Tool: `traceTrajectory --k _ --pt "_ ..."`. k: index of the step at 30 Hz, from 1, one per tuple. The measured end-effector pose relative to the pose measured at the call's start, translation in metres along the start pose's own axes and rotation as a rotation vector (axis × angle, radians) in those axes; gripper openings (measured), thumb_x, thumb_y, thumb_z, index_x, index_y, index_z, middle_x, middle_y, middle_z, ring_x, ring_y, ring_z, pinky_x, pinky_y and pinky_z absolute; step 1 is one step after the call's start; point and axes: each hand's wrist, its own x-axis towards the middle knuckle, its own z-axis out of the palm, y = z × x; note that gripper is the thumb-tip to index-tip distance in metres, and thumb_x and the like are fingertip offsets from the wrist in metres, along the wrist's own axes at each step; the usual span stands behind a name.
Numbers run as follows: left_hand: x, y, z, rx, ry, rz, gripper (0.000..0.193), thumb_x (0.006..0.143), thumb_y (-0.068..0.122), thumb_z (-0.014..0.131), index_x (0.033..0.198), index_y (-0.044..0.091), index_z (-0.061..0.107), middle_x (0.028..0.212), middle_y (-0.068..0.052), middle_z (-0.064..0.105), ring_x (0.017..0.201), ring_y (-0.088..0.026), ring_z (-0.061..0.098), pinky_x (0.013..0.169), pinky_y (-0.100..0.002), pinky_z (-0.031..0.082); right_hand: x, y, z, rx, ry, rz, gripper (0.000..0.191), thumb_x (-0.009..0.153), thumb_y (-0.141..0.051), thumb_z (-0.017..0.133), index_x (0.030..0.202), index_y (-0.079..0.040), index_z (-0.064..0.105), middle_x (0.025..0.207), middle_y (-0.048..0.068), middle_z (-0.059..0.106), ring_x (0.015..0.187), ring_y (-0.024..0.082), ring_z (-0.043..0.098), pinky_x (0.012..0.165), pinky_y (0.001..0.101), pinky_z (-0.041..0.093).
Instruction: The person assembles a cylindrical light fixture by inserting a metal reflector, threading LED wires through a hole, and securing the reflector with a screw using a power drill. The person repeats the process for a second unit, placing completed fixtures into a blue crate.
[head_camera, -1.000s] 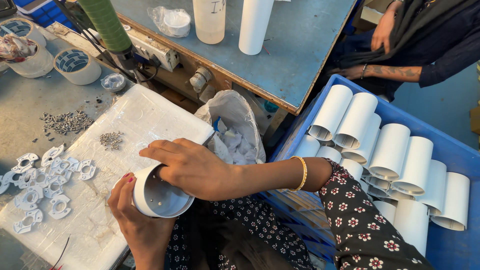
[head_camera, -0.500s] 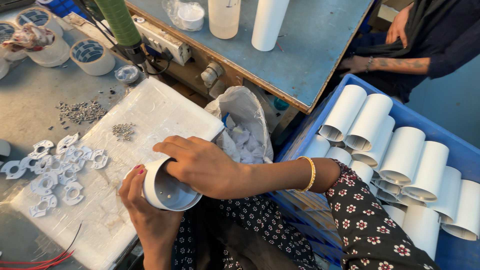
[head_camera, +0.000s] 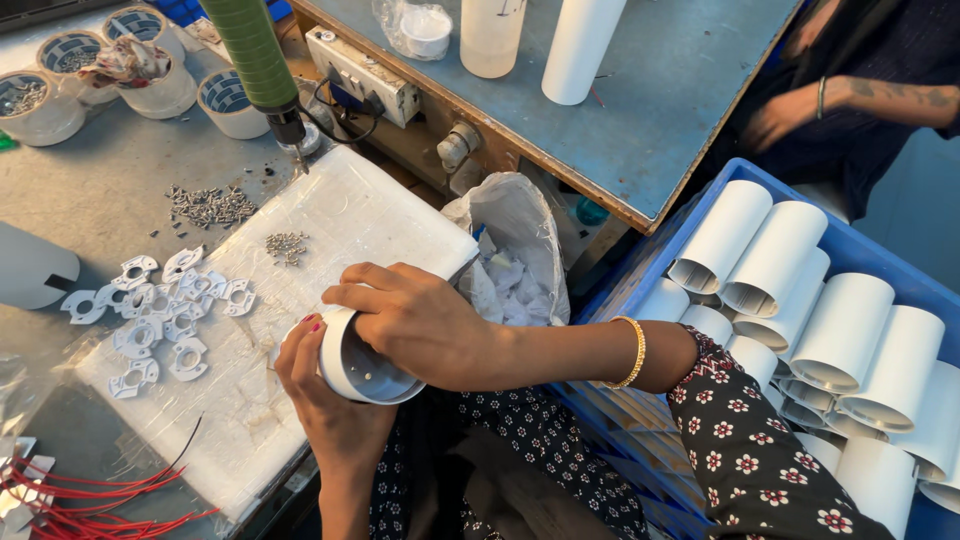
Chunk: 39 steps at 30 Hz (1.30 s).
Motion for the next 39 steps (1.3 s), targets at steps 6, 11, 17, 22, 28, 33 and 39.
traceTrajectory --k 6,11,17,22,28,33,39 --pt "-0.002 -0.011 0.005 -0.002 0.016 0.015 0.095 0.064 0.008 0.092 0.142 0.009 0.037 0.142 -0.019 0.045 0.136 -0.040 0.049 0.117 -0.050 0.042 0.008 0.005 -0.006 0.150 -0.078 -0.024 0.022 0.076 -0.012 0.074 0.095 0.000 0.075 0.134 0.011 0.064 0.129 0.028 0.057 0.103 0.0400 0.049" --pt "-0.007 -0.023 -0.009 -0.092 0.041 -0.047 0.100 0.062 0.013 0.095 0.142 0.010 0.037 0.143 -0.019 0.045 0.137 -0.040 0.049 0.116 -0.048 0.043 0.001 0.019 -0.042 0.590 -0.179 0.130 0.011 0.082 -0.010 0.074 0.084 -0.003 0.065 0.135 0.011 0.067 0.120 0.025 0.063 0.101 0.0354 0.051" --pt "0.004 -0.041 -0.026 -0.199 0.093 -0.226 0.103 0.066 0.018 0.094 0.146 0.008 0.031 0.140 -0.018 0.047 0.133 -0.035 0.053 0.111 -0.046 0.048 -0.032 0.121 -0.043 0.499 0.081 0.616 0.008 0.091 -0.003 0.069 0.098 -0.002 0.066 0.095 0.006 0.074 0.086 0.013 0.070 0.081 0.0263 0.057" --pt "0.016 -0.059 -0.033 -0.424 0.096 -0.546 0.104 0.065 0.026 0.089 0.146 0.011 0.025 0.131 -0.017 0.058 0.120 -0.029 0.063 0.096 -0.044 0.059 -0.084 0.236 0.030 0.331 -0.079 0.732 0.016 0.088 -0.004 0.062 0.096 0.000 0.075 0.083 0.009 0.075 0.072 0.014 0.073 0.068 0.0302 0.056" --pt "0.005 -0.071 -0.031 -0.263 0.086 -0.412 0.101 0.071 0.023 0.092 0.146 0.006 0.026 0.135 -0.021 0.055 0.124 -0.033 0.060 0.098 -0.046 0.055 -0.133 0.294 0.100 0.323 -0.219 1.081 0.022 0.095 -0.013 0.060 0.089 -0.001 0.078 0.082 0.010 0.076 0.072 0.015 0.073 0.067 0.0305 0.059" --pt "-0.011 -0.089 -0.021 -0.402 -0.012 -0.557 0.096 0.068 0.031 0.089 0.140 0.007 0.030 0.125 -0.018 0.059 0.112 -0.031 0.066 0.091 -0.044 0.061 -0.136 0.289 0.122 0.377 -0.179 0.993 0.022 0.091 -0.020 0.068 0.084 -0.003 0.078 0.071 0.008 0.074 0.063 0.016 0.072 0.062 0.0309 0.059" --pt "-0.020 -0.108 -0.017 -0.250 0.076 -0.315 0.096 0.074 0.033 0.091 0.147 0.002 0.038 0.136 -0.019 0.050 0.127 -0.034 0.055 0.107 -0.046 0.049 -0.137 0.275 0.139 -0.201 0.099 0.370 0.023 0.080 -0.026 0.083 0.074 -0.005 0.075 0.089 0.019 0.072 0.108 0.037 0.065 0.090 0.0452 0.052"
